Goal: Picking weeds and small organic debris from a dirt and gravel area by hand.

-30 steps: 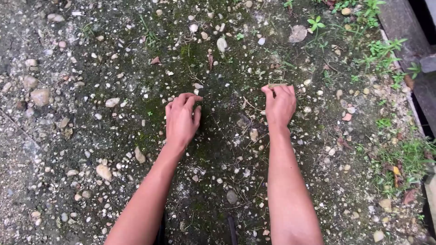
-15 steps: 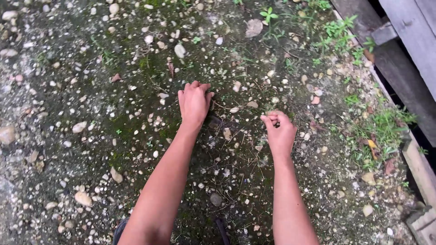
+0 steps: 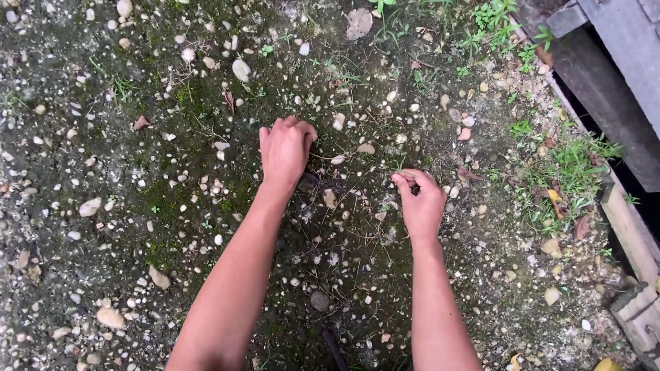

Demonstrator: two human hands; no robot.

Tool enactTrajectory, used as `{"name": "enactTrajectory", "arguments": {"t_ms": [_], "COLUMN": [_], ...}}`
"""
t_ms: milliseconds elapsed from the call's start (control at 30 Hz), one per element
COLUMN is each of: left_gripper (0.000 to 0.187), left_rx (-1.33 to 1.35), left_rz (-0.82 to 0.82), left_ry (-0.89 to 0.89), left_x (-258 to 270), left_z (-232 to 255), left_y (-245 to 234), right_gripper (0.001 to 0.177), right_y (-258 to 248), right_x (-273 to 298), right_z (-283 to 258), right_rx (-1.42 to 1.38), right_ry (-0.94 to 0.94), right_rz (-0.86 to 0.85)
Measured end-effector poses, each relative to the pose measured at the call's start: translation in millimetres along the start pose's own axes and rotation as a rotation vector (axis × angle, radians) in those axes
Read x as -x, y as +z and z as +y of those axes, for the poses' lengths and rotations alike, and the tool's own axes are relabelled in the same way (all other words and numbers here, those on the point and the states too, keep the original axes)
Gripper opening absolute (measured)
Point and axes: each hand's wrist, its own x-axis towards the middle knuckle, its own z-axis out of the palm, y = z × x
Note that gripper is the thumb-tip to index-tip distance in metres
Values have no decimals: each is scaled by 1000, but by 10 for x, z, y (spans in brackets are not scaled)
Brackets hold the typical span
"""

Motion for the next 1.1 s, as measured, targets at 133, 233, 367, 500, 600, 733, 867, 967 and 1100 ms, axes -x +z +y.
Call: {"name": "enactTrajectory", "arguments": {"t_ms": [133,233,367,500,600,733,867,967,1100], "left_gripper": [6,16,10,13,14,13,13,13,31], "left_rx": [-32,-114,-196,-218,-138,-133,-132,-78,274], "left_rz": [-93,-115,-105,-110,-112,-190,-363,-418,-502], "left_ry": [9,30,65,32,50,165,250,322,417], "left_x": [-5,19,37,63,-28,38,232,233,377], "left_z": [-4,45,20,110,317,1004,1826,2475,3263], "left_y": [137,171,314,189,106,154,483,709,513], "right_gripper": [11,12,12,13,11,7,9,10,11], "right_y": [6,36,12,-68,-214,-541,-983,-1350,-1776], "right_x": [23,51,63,93,89,88,99,65,11], "right_z": [19,76,46,51,76,403,1164,1720,1782], "right_rx": [-4,0,24,52,71,62,234,437,468], "right_ry": [-36,-28,-17,77,116,250,356,384,397], "right_rz": [3,4,9,34,70,164,255,320,613]}}
